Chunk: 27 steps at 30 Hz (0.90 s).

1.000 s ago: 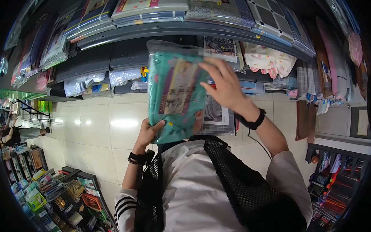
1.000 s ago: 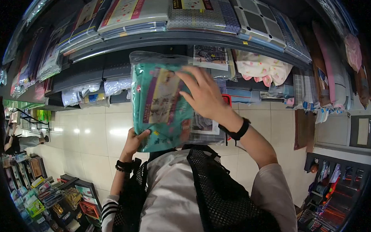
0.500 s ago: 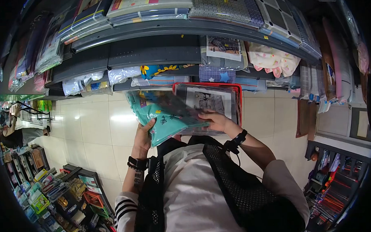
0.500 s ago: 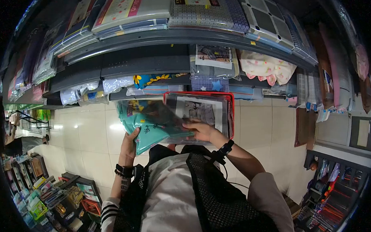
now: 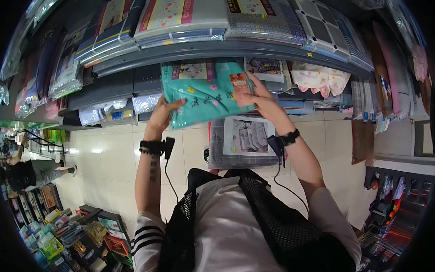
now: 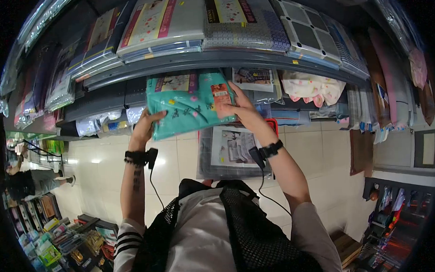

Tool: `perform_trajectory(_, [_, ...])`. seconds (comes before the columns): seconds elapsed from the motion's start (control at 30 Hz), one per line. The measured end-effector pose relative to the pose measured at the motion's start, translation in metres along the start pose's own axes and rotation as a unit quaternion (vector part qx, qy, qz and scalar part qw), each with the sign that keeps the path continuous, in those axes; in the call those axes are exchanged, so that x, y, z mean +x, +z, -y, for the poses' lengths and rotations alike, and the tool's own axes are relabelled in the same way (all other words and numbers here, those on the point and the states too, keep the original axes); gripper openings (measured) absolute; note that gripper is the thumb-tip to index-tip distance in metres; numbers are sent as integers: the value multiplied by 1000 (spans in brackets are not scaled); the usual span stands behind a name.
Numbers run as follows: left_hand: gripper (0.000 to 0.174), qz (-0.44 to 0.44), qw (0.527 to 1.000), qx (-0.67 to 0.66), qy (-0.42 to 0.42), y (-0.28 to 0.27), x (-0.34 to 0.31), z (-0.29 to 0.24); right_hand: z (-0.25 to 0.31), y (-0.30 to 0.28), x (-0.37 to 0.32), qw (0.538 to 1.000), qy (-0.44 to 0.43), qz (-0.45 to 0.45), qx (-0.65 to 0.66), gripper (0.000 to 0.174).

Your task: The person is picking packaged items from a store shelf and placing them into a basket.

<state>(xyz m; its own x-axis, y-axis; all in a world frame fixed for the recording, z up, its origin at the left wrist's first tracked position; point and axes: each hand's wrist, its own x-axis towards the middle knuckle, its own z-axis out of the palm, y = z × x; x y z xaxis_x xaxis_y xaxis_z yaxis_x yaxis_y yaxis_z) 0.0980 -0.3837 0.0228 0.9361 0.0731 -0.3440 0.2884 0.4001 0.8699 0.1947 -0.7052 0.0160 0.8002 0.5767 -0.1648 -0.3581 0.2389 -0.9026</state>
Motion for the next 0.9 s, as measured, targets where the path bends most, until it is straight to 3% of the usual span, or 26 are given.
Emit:
perform_trajectory(0.07, [39,-14,997,-30,-70,-7,20,5,-54,-20,22,999,-10,-50,-6,69])
perform_trajectory(0.1, [39,-6,997,-22,-67,-81,40,77,-79,-29,35,993,59,-89,45,65])
perform_trajectory(0.13, [43,68,953,274,110,-118,94,143,-105,-38,44,978,135,-125,95,61])
perform_trajectory(0.2, [43,86,962,232,111,-106,86,144,-163,-60,46,973,167,-70,141,55])
perform_trajectory(0.23, [35,44,894,364,259,-120,91,182,-170,-58,43,974,163,-72,143,55])
perform_trajectory(0.27, [27,-5,786,476,396,-128,92,209,-178,-52,36,965,167,-110,171,55])
perform_trajectory(0.3, [23,-73,974,111,182,-114,104,215,-183,-50,34,952,164,-159,204,56])
perform_trajectory(0.33, [20,-134,949,-275,-76,-96,111,219,-177,-48,36,951,160,-164,207,56])
perform_trajectory(0.37, [19,-106,952,-278,-71,-94,108,216,-170,-44,35,950,144,-157,229,55])
perform_trajectory(0.4, [29,-62,893,-445,-20,-82,108,217,-161,-37,27,945,125,-161,257,54])
perform_trajectory(0.47, [42,-152,882,-439,-82,-41,98,188,-144,-30,19,951,133,-160,229,55])
perform_trajectory(0.5, [25,-60,891,-424,-153,-8,97,173,-150,-38,10,961,130,-154,190,54])
perform_trajectory(0.6, [23,14,957,-288,-28,-29,145,216,-136,-56,-25,975,123,-152,103,55])
perform_trajectory(0.63, [22,-34,960,-269,-68,-32,152,211,-125,-60,-42,979,118,-158,57,57])
perform_trajectory(0.67, [22,-15,992,87,85,-47,166,233,-108,-59,-58,975,128,-175,49,53])
perform_trajectory(0.7, [23,-21,995,-95,6,-39,169,212,-94,-63,-79,970,135,-198,38,50])
perform_trajectory(0.73, [23,-30,959,-271,-75,-33,173,188,-115,-92,-99,977,101,-185,28,44])
perform_trajectory(0.77, [24,-11,961,-268,-75,-33,192,186,-117,-110,-135,969,103,-222,19,41])
perform_trajectory(0.83, [24,-11,963,-258,-74,-23,200,178,-95,-94,-163,977,35,-209,19,38])
perform_trajectory(0.9, [21,-9,964,-255,-69,-20,204,185,-112,-104,-190,963,80,-257,1,38])
